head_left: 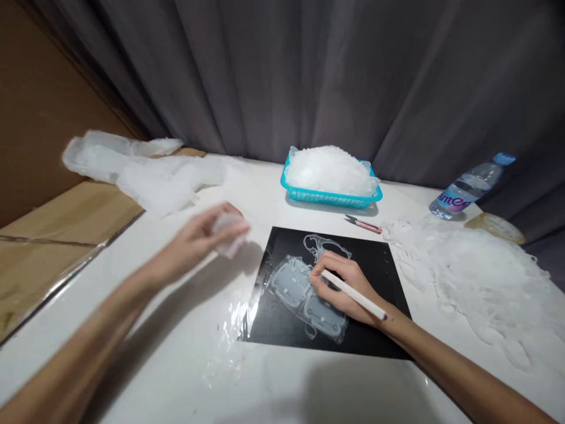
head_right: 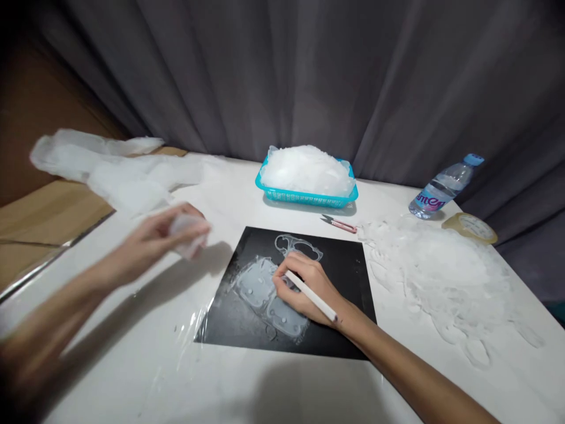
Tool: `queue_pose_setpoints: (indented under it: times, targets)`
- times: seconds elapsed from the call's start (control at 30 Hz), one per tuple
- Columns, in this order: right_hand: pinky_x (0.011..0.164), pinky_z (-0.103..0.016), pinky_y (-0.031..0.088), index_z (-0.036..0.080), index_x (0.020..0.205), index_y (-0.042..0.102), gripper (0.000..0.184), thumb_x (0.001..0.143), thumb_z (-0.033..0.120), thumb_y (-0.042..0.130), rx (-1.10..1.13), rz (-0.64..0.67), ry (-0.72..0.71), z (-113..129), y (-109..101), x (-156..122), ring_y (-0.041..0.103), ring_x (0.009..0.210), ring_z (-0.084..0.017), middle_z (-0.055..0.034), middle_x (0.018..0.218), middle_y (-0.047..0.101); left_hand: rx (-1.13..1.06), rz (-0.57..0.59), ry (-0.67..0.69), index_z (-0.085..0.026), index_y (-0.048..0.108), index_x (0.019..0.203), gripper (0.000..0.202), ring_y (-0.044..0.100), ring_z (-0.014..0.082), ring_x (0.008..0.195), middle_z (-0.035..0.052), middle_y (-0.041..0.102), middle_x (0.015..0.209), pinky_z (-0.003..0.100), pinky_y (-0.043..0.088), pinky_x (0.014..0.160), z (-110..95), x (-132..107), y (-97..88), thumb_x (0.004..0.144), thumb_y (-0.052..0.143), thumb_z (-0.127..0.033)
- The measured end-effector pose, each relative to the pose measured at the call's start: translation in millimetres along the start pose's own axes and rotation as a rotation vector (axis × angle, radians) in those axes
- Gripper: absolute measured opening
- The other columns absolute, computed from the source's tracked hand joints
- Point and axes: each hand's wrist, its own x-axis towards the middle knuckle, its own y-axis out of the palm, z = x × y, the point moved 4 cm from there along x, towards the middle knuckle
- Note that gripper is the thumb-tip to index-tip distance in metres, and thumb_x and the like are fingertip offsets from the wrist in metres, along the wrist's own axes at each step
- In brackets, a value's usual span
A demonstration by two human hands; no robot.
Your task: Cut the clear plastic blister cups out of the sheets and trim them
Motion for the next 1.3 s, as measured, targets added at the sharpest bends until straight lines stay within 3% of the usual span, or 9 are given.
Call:
queue_pose_setpoints:
  times: [0.1,0.2,0.3,0.5,0.7,0.9,1.03,1.17,1.3]
  targets:
    - [0.082,-0.033,0.047,0.021,0.092,0.064,0.007,0.097,0.018,0.061,-0.085,-0.142,-0.029,2,0,2,0.061,0.088,-0.019,-0.0030,0.089,0.065,-0.030,0.156,-0.006,-0.019,0.070,0.093,0.025,0.063,0.0149,0.073,0.0016,0.070,0.084,0.023,0.049,0.065,-7,-5,21.5,0.092,0.073,-0.043]
    - [0.085,-0.037,0.047,0.022,0.100,0.066,0.008,0.099,0.017,0.060,-0.209,-0.333,-0.053,6,-3,-1,0.060,0.091,-0.021,-0.0044,0.093,0.068,-0.111,0.159,-0.003,-0.018,0.073,0.092,0.023,0.066,0.0173,0.083,0.0036,0.072,0.090,0.026,0.050,0.075,-16,-12,44.3,0.093,0.073,-0.041]
    - [0.085,-0.040,0.048,0.023,0.105,0.066,0.010,0.099,0.018,0.060,-0.269,-0.402,-0.097,11,-7,-6,0.060,0.094,-0.023,-0.0059,0.096,0.069,-0.183,0.136,-0.022,-0.019,0.074,0.093,0.021,0.065,0.0169,0.083,0.0034,0.072,0.091,0.026,0.048,0.076,-24,-18,56.4,0.093,0.073,-0.040]
    - [0.078,-0.040,0.050,0.023,0.108,0.065,0.011,0.097,0.025,0.064,-0.282,-0.358,-0.292,22,-7,-11,0.059,0.089,-0.025,-0.0063,0.090,0.064,-0.312,0.217,-0.114,-0.018,0.072,0.095,0.028,0.055,0.0135,0.069,0.0007,0.065,0.080,0.023,0.042,0.061,-28,-28,77.2,0.094,0.071,-0.045]
    - [0.075,-0.039,0.048,0.021,0.110,0.064,0.015,0.095,0.017,0.063,-0.257,-0.347,-0.381,23,-6,-14,0.058,0.085,-0.023,-0.0067,0.089,0.065,-0.417,0.266,-0.172,-0.017,0.070,0.095,0.027,0.051,0.0103,0.063,-0.0017,0.061,0.074,0.020,0.039,0.057,-29,-30,84.0,0.094,0.071,-0.044]
    - [0.072,-0.041,0.049,0.021,0.108,0.064,0.012,0.097,0.021,0.059,-0.267,-0.326,-0.395,22,-5,-16,0.057,0.081,-0.024,-0.0076,0.086,0.063,-0.411,0.291,-0.171,-0.018,0.069,0.100,0.028,0.050,0.0100,0.061,-0.0015,0.061,0.074,0.020,0.038,0.055,-31,-32,84.6,0.096,0.069,-0.045]
    - [0.072,-0.040,0.048,0.021,0.107,0.064,0.012,0.102,0.022,0.053,-0.270,-0.310,-0.388,23,-4,-14,0.058,0.083,-0.024,-0.0082,0.088,0.064,-0.429,0.292,-0.190,-0.021,0.059,0.111,0.033,0.040,0.0083,0.052,-0.0069,0.052,0.063,0.018,0.030,0.047,-25,-33,87.2,0.094,0.071,-0.047]
    - [0.076,-0.040,0.048,0.019,0.106,0.063,0.016,0.105,0.020,0.047,-0.225,-0.285,-0.360,19,-3,-13,0.055,0.085,-0.023,-0.0086,0.089,0.066,-0.479,0.273,-0.212,-0.022,0.050,0.100,0.032,0.040,0.0077,0.050,-0.0074,0.051,0.063,0.018,0.029,0.046,-18,-34,89.0,0.095,0.071,-0.046]
    - [0.076,-0.040,0.048,0.019,0.104,0.063,0.020,0.107,0.025,0.044,-0.192,-0.214,-0.351,16,-1,-11,0.055,0.084,-0.023,-0.0085,0.090,0.064,-0.454,0.267,-0.210,-0.020,0.051,0.099,0.035,0.038,0.0073,0.050,-0.0073,0.049,0.062,0.019,0.027,0.046,-16,-34,89.5,0.094,0.071,-0.048]
